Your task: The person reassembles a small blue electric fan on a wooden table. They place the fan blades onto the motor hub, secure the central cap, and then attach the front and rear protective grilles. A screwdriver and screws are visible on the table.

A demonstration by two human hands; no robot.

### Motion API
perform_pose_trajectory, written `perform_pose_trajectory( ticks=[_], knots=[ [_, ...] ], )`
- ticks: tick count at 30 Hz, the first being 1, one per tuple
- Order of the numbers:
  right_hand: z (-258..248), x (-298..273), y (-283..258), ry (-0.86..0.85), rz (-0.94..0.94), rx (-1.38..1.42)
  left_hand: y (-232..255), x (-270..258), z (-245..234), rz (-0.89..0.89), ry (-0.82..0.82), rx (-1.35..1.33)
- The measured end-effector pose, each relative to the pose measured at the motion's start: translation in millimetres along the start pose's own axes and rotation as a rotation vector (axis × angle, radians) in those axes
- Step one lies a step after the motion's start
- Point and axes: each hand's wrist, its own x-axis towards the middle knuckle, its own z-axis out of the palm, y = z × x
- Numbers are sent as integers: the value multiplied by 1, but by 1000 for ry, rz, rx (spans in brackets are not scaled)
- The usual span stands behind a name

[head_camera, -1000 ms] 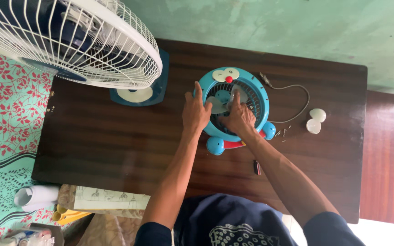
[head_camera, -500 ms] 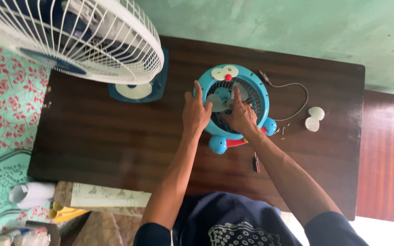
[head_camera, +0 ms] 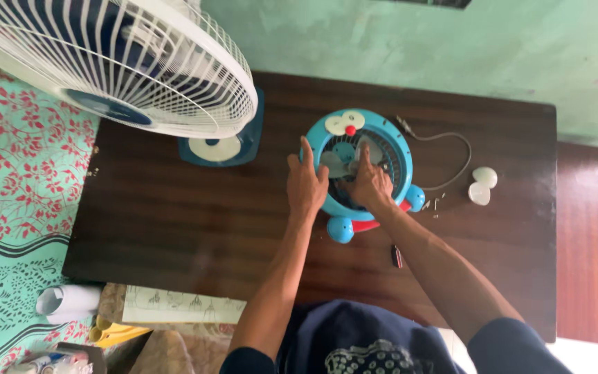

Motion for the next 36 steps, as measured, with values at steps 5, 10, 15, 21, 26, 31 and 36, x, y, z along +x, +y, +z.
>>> perform_pose_trajectory(
  ticks=[5, 10, 15, 21, 26, 31, 36],
  knots=[
    [4, -12, 8, 12, 7, -27, -7, -8, 3, -26, 10, -41],
    [13, -12, 10, 67, -71, 0, -17, -16, 13, -38, 2, -49],
    [-3, -7, 9, 31, -121, 5, -17, -7, 7, 55, 70, -39],
    [10, -4, 10, 92, -153, -44, -19, -11, 12, 0, 33, -62],
    [5, -10, 14, 16, -142, -123, -18, -9, 10, -3, 16, -68],
    [13, -22, 13, -8, -135, -169, -33, -23, 12, 36, 29, -100],
    [2, -13, 10, 93, -169, -204, -29, -13, 14, 32, 26, -79]
  ],
)
